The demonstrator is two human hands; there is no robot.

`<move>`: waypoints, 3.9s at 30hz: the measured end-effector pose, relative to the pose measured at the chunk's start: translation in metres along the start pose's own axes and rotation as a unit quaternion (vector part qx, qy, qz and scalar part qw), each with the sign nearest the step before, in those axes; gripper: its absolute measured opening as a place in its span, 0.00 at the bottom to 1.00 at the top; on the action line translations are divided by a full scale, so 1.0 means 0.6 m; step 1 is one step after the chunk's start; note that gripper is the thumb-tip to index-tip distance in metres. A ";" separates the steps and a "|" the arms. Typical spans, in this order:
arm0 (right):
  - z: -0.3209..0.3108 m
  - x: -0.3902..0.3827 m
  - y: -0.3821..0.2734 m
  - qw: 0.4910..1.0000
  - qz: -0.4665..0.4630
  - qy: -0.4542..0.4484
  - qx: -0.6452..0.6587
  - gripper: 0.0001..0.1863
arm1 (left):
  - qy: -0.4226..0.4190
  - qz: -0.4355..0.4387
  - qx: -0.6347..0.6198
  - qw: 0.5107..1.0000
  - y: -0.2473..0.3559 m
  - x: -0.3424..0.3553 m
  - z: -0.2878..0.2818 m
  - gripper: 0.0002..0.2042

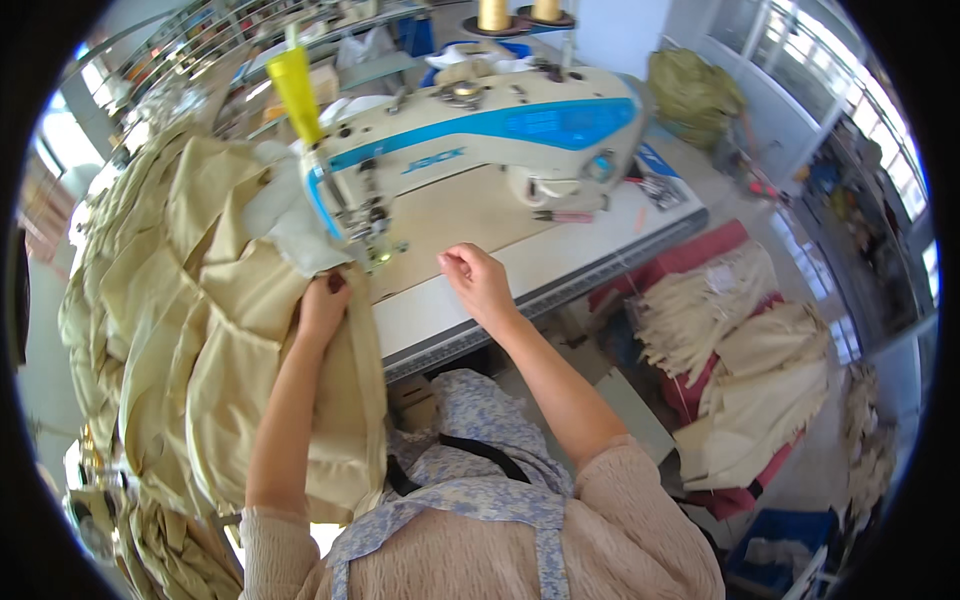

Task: The person sews a zipper onto a beige fabric item using a sewing machine. They guide the fabric and zipper under the needle, adjust the material, and trim threads with scissors. The work continues across multiple sections of the item.

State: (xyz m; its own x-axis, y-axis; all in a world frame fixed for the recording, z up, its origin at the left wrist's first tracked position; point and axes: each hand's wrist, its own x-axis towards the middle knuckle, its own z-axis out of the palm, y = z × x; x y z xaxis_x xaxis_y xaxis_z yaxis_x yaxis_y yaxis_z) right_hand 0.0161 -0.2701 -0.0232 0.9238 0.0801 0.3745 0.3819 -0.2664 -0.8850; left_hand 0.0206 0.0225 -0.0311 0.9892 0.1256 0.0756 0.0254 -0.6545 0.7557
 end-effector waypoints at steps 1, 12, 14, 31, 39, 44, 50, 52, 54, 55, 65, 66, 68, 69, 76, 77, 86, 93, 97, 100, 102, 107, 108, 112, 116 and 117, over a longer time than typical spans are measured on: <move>-0.056 0.007 0.002 0.995 -0.023 0.079 -0.063 0.09 | 0.031 0.041 -0.020 0.999 -0.009 -0.010 -0.013 0.13; -0.507 0.110 0.199 0.840 0.264 0.124 -0.458 0.25 | 0.026 0.001 0.060 0.998 0.027 -0.014 -0.005 0.14; -0.485 0.151 0.207 0.876 0.301 0.094 -0.363 0.20 | 0.024 0.014 0.055 0.998 0.014 -0.010 -0.005 0.13; -0.460 0.126 0.186 0.948 0.263 0.179 -0.026 0.15 | 0.039 0.081 0.056 0.994 0.007 -0.019 0.000 0.13; -0.072 -0.028 -0.128 0.950 0.187 -0.251 0.023 0.20 | 0.060 0.101 -0.205 0.972 0.008 -0.096 -0.039 0.09; 0.152 0.082 -0.183 0.928 0.081 -0.360 -0.061 0.40 | 0.070 0.093 -0.291 0.950 0.061 -0.163 -0.071 0.03; 0.249 0.106 -0.354 0.901 -0.075 -0.362 -0.228 0.26 | 0.109 0.078 -0.416 0.900 0.059 -0.209 -0.135 0.06; 0.272 0.106 -0.379 0.919 -0.087 -0.335 -0.187 0.27 | 0.109 0.063 -0.491 0.862 0.066 -0.225 -0.160 0.07; 0.294 0.110 -0.368 0.950 -0.089 -0.285 -0.090 0.27 | 0.107 0.040 -0.504 0.856 0.081 -0.243 -0.180 0.08; 0.306 0.126 -0.361 0.961 -0.086 -0.260 -0.038 0.27 | 0.072 0.040 -0.504 0.860 0.078 -0.260 -0.184 0.08; 0.298 0.267 -0.354 0.970 0.072 -0.160 0.169 0.17 | -0.070 -0.193 -0.134 0.969 -0.083 -0.729 -0.183 0.09; 0.288 0.273 -0.337 0.976 0.076 -0.166 0.119 0.21 | -0.047 -0.243 -0.143 0.958 -0.102 -0.768 -0.207 0.08; 0.270 0.264 -0.340 0.931 0.115 -0.301 -0.173 0.28 | 0.078 -0.294 -0.217 0.928 -0.090 -0.807 -0.285 0.07; 0.278 0.255 -0.342 0.883 -0.021 -0.274 -0.380 0.31 | 0.129 -0.240 -0.191 0.943 -0.076 -0.813 -0.327 0.06; 0.289 -0.081 -0.517 0.741 -0.550 -0.384 -0.021 0.37 | 0.000 -0.050 -0.100 0.994 0.088 -0.580 -0.446 0.07; 0.288 -0.106 -0.524 0.744 -0.517 -0.423 -0.016 0.36 | -0.002 -0.026 -0.096 0.995 0.098 -0.565 -0.446 0.07; 0.219 -0.087 -0.420 0.832 -0.206 -0.514 0.005 0.14 | 0.008 -0.112 -0.158 0.981 0.031 -0.544 -0.499 0.06; 0.221 -0.086 -0.408 0.836 -0.159 -0.525 0.014 0.33 | -0.042 -0.033 -0.183 0.982 0.041 -0.473 -0.468 0.09; 0.269 -0.110 -0.438 0.836 -0.121 -0.533 0.038 0.16 | -0.066 -0.076 -0.154 0.983 0.071 -0.450 -0.444 0.10; 0.275 -0.121 -0.426 0.864 -0.078 -0.489 0.096 0.09 | 0.056 -0.091 -0.196 0.975 0.099 -0.471 -0.426 0.19; 0.281 -0.127 -0.417 0.869 -0.063 -0.474 0.124 0.09 | 0.130 -0.023 -0.193 0.972 0.054 -0.487 -0.390 0.26; 0.266 -0.133 -0.407 0.862 -0.171 -0.469 0.085 0.10 | 0.022 -0.111 -0.171 0.979 0.082 -0.488 -0.355 0.21; 0.261 -0.129 -0.406 0.851 -0.182 -0.487 0.069 0.10 | 0.005 -0.114 -0.166 0.980 0.086 -0.486 -0.355 0.21; 0.257 -0.141 -0.401 0.859 -0.366 -0.355 0.050 0.07 | -0.060 -0.051 -0.199 0.977 0.088 -0.484 -0.318 0.19; 0.268 -0.139 -0.439 0.885 -0.280 -0.343 0.143 0.13 | -0.224 0.007 -0.143 0.964 0.103 -0.500 -0.237 0.19; 0.258 -0.129 -0.455 0.892 -0.184 -0.376 0.170 0.13 | -0.182 -0.019 -0.151 0.971 0.079 -0.497 -0.239 0.20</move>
State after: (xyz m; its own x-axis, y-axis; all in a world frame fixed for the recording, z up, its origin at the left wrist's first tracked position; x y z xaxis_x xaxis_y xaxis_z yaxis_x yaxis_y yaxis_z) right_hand -0.1553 -0.0546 0.1468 0.4436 0.7580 0.4783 0.5323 0.2065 -0.8210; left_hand -0.2941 0.0606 0.0755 0.9753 -0.1619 -0.1500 0.0745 -0.3986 0.9141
